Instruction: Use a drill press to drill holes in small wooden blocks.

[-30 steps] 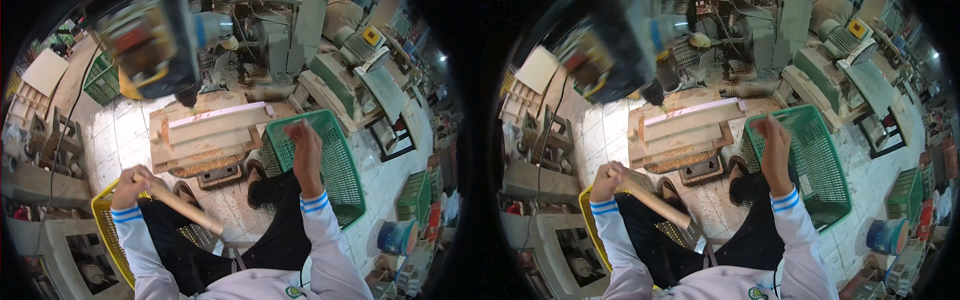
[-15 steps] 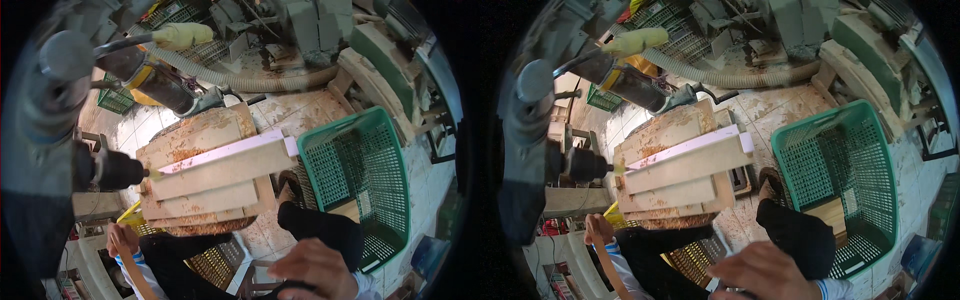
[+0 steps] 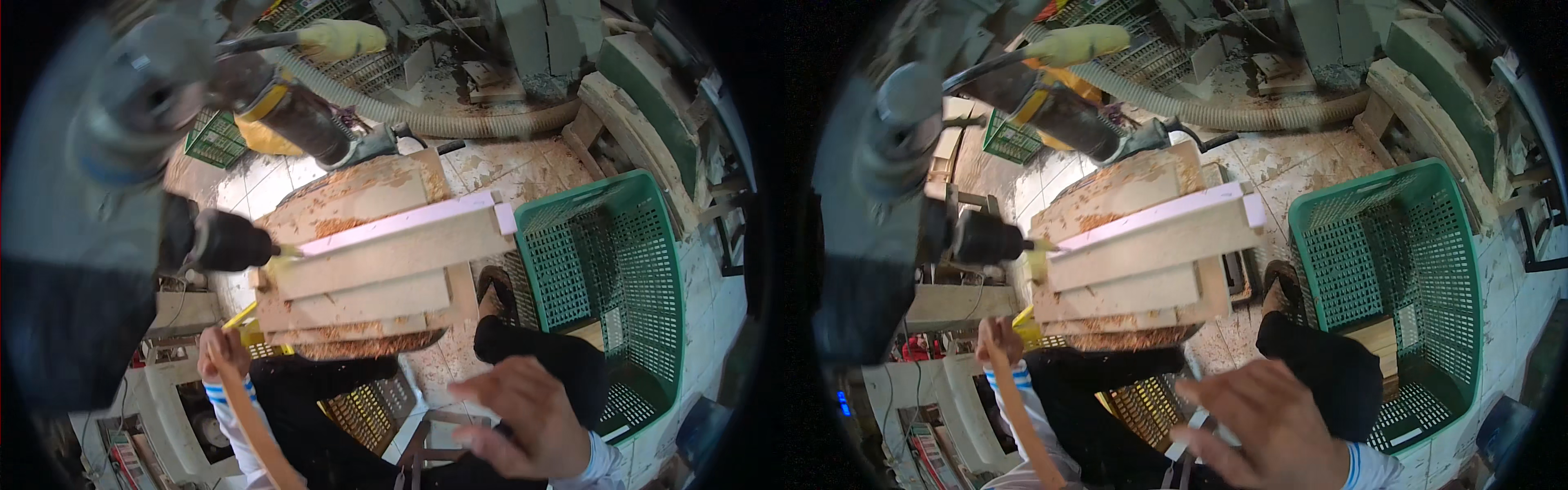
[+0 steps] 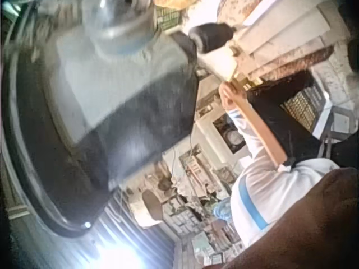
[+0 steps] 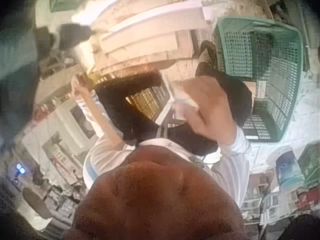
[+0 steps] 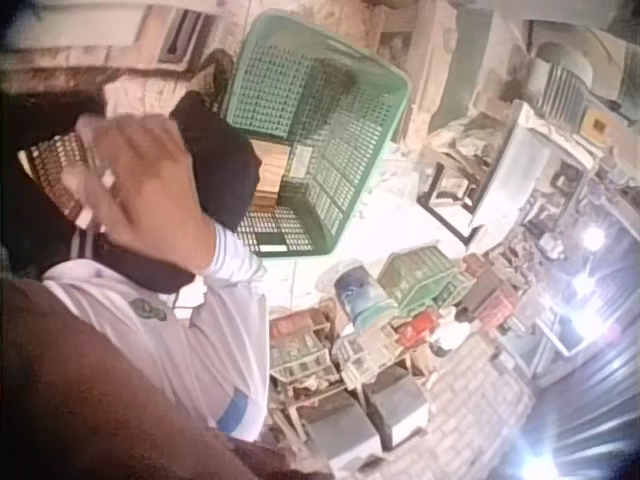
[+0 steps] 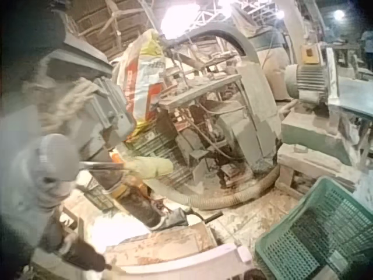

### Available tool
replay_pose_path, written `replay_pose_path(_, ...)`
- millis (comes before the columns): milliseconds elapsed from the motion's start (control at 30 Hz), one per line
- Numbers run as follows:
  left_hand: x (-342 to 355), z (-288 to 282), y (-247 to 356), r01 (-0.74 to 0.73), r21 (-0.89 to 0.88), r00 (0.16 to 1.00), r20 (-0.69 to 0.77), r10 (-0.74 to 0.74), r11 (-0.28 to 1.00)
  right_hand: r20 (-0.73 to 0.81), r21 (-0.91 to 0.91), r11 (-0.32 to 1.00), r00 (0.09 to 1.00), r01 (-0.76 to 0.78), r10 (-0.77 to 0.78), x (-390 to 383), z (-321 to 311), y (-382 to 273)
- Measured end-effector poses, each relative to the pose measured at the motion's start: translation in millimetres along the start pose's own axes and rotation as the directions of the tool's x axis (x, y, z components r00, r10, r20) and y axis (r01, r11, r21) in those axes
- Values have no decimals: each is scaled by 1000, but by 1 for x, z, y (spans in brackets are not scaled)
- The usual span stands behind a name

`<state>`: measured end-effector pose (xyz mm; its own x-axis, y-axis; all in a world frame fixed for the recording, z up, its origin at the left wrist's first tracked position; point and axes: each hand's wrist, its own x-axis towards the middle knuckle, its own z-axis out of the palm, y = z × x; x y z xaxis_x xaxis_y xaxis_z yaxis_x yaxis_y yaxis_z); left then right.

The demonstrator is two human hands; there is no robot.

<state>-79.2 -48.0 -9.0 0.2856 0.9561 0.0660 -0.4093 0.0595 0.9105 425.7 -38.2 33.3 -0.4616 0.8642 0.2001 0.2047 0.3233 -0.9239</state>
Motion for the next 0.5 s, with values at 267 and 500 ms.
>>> replay_pose_path(267, 25, 78, -16, 7, 331, 962, -261, 84, 944, -79, 114, 989, 993, 98, -90, -5, 22, -14)
replay_pose_path(500, 46, 107, -29, 106, 165, 918, -394, -33, 981, 18, -472, 853, 970, 223, -243, 34, 54, -16)
